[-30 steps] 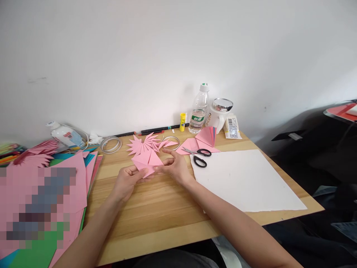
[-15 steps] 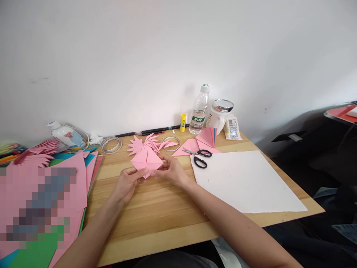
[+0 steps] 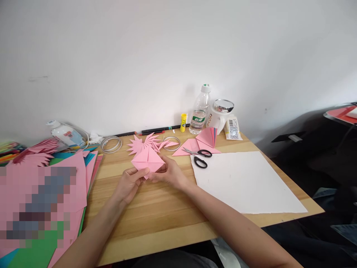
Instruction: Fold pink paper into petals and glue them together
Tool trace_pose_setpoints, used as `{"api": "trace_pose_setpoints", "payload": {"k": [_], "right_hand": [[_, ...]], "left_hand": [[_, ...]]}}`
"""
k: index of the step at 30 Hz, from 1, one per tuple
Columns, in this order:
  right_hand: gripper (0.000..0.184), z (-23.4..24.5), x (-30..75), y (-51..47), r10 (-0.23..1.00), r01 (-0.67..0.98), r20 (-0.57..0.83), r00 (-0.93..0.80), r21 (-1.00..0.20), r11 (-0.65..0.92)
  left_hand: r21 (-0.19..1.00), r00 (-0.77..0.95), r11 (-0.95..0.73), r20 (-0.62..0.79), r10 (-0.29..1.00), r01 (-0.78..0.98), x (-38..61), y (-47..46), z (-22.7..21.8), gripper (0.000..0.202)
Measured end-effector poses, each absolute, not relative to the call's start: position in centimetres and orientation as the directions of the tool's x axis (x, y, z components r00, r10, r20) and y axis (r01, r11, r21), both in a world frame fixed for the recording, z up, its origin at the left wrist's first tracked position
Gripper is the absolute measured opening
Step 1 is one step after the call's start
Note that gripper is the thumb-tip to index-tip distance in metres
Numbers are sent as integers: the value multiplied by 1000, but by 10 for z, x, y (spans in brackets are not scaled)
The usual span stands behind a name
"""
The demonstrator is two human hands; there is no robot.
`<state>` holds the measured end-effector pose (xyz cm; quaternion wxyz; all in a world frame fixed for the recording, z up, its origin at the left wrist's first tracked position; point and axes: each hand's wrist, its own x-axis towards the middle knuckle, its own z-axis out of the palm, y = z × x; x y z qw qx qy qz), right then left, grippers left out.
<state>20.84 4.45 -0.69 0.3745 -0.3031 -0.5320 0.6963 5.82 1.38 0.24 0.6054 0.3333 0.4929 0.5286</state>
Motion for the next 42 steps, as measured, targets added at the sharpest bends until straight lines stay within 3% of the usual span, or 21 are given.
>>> {"api": "trace_pose_setpoints", "payload": {"k": [7,12,16,25,34,42], "right_hand": [[48,-5,204,40,859,-152,-2,-512,-984,-93],[52,-6,206,41,901,-56,-101,-423,-989,-138],[60,-7,213,45,873,-115,-119,-473,-974,-195],[44,-4,214,48,928,-85,-78,-364,-990,-116],[44,-6,218,53,895,-109,-106,-433,-980,-169],[43,-3,218,52,900,-149,-132,-415,-966,-211]], "left_hand": [[917,-14,244,-261,965,-315,62,13,2,21],[916,-5,236,-251,968,-324,61,14,2,21],[925,-40,221,-245,969,-308,59,15,2,24],[981,114,185,-177,978,-62,58,12,1,29],[938,135,326,-310,941,-117,54,12,-1,35],[951,150,285,-267,952,-118,52,13,-1,34]]}}
